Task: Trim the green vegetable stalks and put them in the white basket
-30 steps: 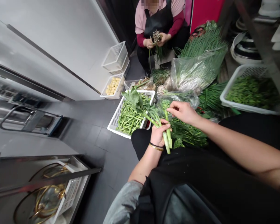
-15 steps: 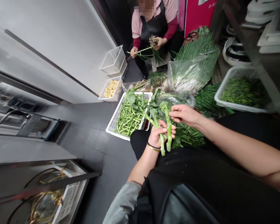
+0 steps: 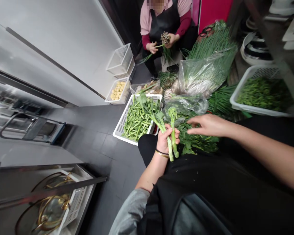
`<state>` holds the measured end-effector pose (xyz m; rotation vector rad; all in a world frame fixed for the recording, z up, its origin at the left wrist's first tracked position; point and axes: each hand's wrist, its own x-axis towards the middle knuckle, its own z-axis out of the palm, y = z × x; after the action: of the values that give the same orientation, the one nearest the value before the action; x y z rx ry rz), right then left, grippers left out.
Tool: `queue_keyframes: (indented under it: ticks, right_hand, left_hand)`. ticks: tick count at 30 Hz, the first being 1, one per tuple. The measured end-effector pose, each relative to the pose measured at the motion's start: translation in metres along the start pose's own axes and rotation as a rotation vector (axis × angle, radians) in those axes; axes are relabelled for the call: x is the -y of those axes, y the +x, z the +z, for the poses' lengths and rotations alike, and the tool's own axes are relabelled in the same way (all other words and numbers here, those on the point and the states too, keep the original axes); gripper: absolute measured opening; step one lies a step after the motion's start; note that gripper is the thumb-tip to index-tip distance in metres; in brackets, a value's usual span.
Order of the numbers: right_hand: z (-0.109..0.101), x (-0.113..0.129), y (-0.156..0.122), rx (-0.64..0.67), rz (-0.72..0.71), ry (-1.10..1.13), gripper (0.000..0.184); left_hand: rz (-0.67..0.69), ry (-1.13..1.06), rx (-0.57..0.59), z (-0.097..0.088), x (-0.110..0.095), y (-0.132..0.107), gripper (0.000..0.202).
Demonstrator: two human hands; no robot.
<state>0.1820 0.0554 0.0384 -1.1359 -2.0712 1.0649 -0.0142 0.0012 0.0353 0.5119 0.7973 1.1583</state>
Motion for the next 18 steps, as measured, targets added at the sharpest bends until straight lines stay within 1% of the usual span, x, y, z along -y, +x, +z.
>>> queue_keyframes:
  ticks: [1, 2, 3, 4, 5, 6, 7, 8, 9, 10, 11, 12, 15, 16, 17, 18]
  right_hand:
    - [0.000, -0.001, 0.009, 0.022, 0.071, 0.112, 0.037]
    - [0.003, 0.000, 0.018, 0.053, 0.112, 0.226, 0.038]
    - [0.008, 0.003, 0.026, 0.052, 0.130, 0.317, 0.038]
    - [0.014, 0.007, 0.031, -0.014, 0.133, 0.358, 0.037]
    - [0.022, 0.011, 0.032, -0.115, 0.111, 0.340, 0.037]
    - [0.029, 0.016, 0.031, -0.220, 0.054, 0.275, 0.035]
    - [0.036, 0.019, 0.026, -0.295, -0.038, 0.184, 0.032]
    - [0.041, 0.022, 0.020, -0.323, -0.155, 0.091, 0.029]
    - [0.045, 0.023, 0.013, -0.307, -0.274, 0.013, 0.025]
    - [0.046, 0.023, 0.007, -0.267, -0.361, -0.031, 0.022]
    - [0.045, 0.022, 0.002, -0.224, -0.385, -0.034, 0.021]
    - [0.043, 0.019, 0.000, -0.195, -0.340, 0.003, 0.020]
    - [0.030, 0.008, 0.009, -0.169, 0.000, 0.223, 0.026]
    - [0.026, 0.005, 0.015, -0.148, 0.087, 0.284, 0.028]
    - [0.023, 0.002, 0.021, -0.127, 0.141, 0.316, 0.029]
    - [0.022, 0.000, 0.026, -0.121, 0.162, 0.310, 0.030]
  left_hand:
    - [-0.011, 0.019, 0.018, 0.001, 0.002, 0.000, 0.036]
    - [-0.013, 0.038, 0.029, 0.003, 0.004, 0.000, 0.036]
    - [-0.007, 0.053, 0.027, 0.004, 0.006, 0.000, 0.036]
    - [0.005, 0.066, 0.011, 0.006, 0.008, 0.001, 0.036]
    - [0.018, 0.076, -0.018, 0.006, 0.010, 0.001, 0.036]
    - [0.030, 0.086, -0.055, 0.007, 0.011, 0.002, 0.036]
    - [0.047, 0.098, -0.099, 0.007, 0.012, 0.002, 0.036]
    - [0.071, 0.114, -0.140, 0.006, 0.013, 0.003, 0.035]
    - [0.103, 0.135, -0.175, 0.006, 0.014, 0.004, 0.035]
    - [0.139, 0.162, -0.201, 0.005, 0.014, 0.004, 0.035]
    - [0.172, 0.196, -0.219, 0.005, 0.015, 0.005, 0.035]
    - [0.197, 0.237, -0.231, 0.004, 0.016, 0.006, 0.035]
    - [0.226, 0.421, -0.232, 0.003, 0.020, 0.007, 0.034]
    - [0.241, 0.492, -0.228, 0.003, 0.021, 0.007, 0.032]
    - [0.257, 0.555, -0.225, 0.003, 0.023, 0.007, 0.031]
    - [0.261, 0.600, -0.220, 0.003, 0.024, 0.007, 0.031]
